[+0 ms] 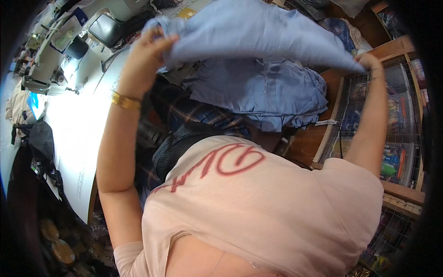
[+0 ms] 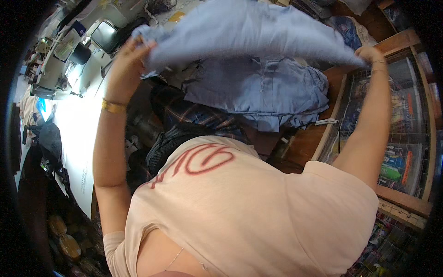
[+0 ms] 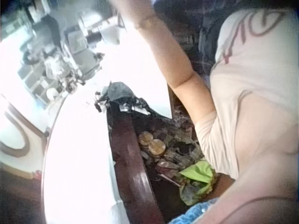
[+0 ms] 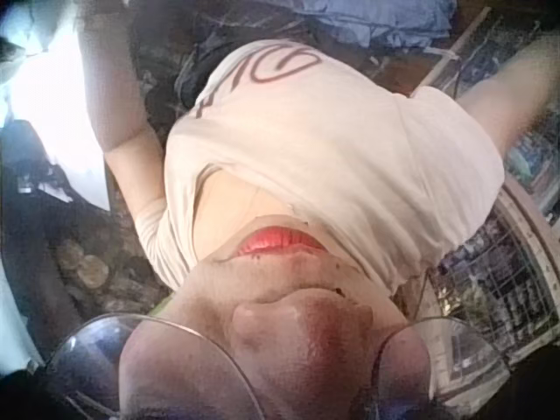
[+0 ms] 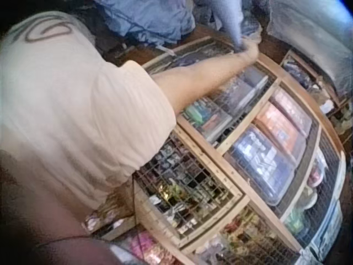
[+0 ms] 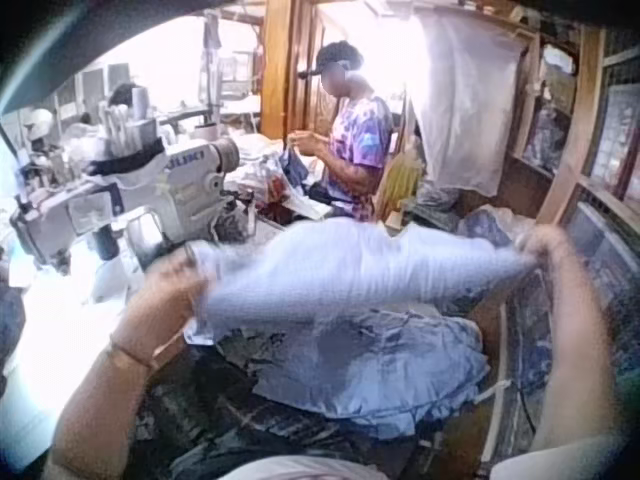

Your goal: The person is sewing a blue shirt using a sewing machine. They align the fabric under the needle and sew the garment.

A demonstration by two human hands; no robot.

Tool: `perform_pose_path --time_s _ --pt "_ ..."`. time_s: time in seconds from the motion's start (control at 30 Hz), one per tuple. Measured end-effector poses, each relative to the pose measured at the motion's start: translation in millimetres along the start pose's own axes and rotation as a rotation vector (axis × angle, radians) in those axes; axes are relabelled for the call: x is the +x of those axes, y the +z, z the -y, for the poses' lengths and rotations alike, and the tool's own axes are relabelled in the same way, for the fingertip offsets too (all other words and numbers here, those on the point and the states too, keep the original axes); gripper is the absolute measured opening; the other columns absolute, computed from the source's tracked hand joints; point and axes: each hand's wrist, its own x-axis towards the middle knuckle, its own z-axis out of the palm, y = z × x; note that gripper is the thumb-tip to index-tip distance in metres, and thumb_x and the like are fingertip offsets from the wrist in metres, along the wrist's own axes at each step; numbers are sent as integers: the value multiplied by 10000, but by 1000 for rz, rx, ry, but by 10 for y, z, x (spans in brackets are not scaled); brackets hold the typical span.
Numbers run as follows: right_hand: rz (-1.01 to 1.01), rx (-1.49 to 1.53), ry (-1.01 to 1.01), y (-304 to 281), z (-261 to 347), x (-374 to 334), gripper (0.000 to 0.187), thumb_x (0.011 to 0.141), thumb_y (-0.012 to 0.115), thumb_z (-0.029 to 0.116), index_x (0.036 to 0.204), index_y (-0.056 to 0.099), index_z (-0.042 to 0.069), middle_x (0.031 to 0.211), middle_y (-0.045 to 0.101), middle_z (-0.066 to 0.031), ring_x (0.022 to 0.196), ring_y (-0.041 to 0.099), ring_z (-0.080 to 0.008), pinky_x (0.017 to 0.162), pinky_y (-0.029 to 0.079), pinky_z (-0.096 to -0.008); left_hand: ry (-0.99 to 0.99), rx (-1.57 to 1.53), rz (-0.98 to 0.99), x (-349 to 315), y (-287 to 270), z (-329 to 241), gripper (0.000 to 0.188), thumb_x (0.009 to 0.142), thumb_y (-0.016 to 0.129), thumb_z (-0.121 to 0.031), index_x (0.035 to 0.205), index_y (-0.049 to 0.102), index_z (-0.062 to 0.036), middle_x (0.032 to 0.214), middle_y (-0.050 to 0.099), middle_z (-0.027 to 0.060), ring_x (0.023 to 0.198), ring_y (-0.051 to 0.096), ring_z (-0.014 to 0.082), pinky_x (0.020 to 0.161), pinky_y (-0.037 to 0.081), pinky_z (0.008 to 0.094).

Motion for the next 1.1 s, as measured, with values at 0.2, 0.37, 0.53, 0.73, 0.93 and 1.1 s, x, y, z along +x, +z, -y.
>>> perform_pose_path --time_s 0.2,0.37,0.53,0.73,0.93,1.1 --pt "36 -343 260 1708 847 294 293 764 546 173 994 673 42 1115 603 -199 1061 582 -313 905 453 -366 -155 470 -59 -541 91 1757 350 800 654 -105 1048 427 -8 837 562 124 744 559 220 700 461 329" --pt "237 -27 667 2146 739 304 361 865 424 197 1120 611 25 1248 538 -169 1142 527 -303 929 414 -397 -145 660 466 -496 114 1738 192 825 593 -58 1018 590 -50 975 626 105 914 581 195 829 438 311" --pt "-42 -493 226 1954 1256 125 378 866 416 153 1214 513 43 1240 523 -142 1199 471 -283 867 447 -419 -112 819 574 -543 76 1630 293 830 614 -136 1108 596 -47 1034 628 137 984 584 233 868 438 322" --pt "-492 23 -54 2196 1916 521 338 853 413 119 1168 536 112 1163 548 -184 1086 537 -327 838 453 -478 -215 788 645 -692 17 1060 406 863 602 -230 1190 534 1 1115 603 154 1035 572 246 889 436 322" --pt "-276 1053 117 2266 2128 1344 445 770 576 148 1205 496 96 973 610 -244 942 601 -380 820 475 -463 -348 477 510 -1104 -174 736 399 876 588 -188 1221 517 0 1165 580 131 1053 560 198 921 428 299" --pt "-468 836 89 2531 1665 1828 408 768 634 122 1164 545 84 867 644 -198 613 612 -274 589 495 -334 -166 424 193 -1354 -221 221 352 850 592 -98 1177 541 20 1155 575 111 996 563 174 850 440 282"
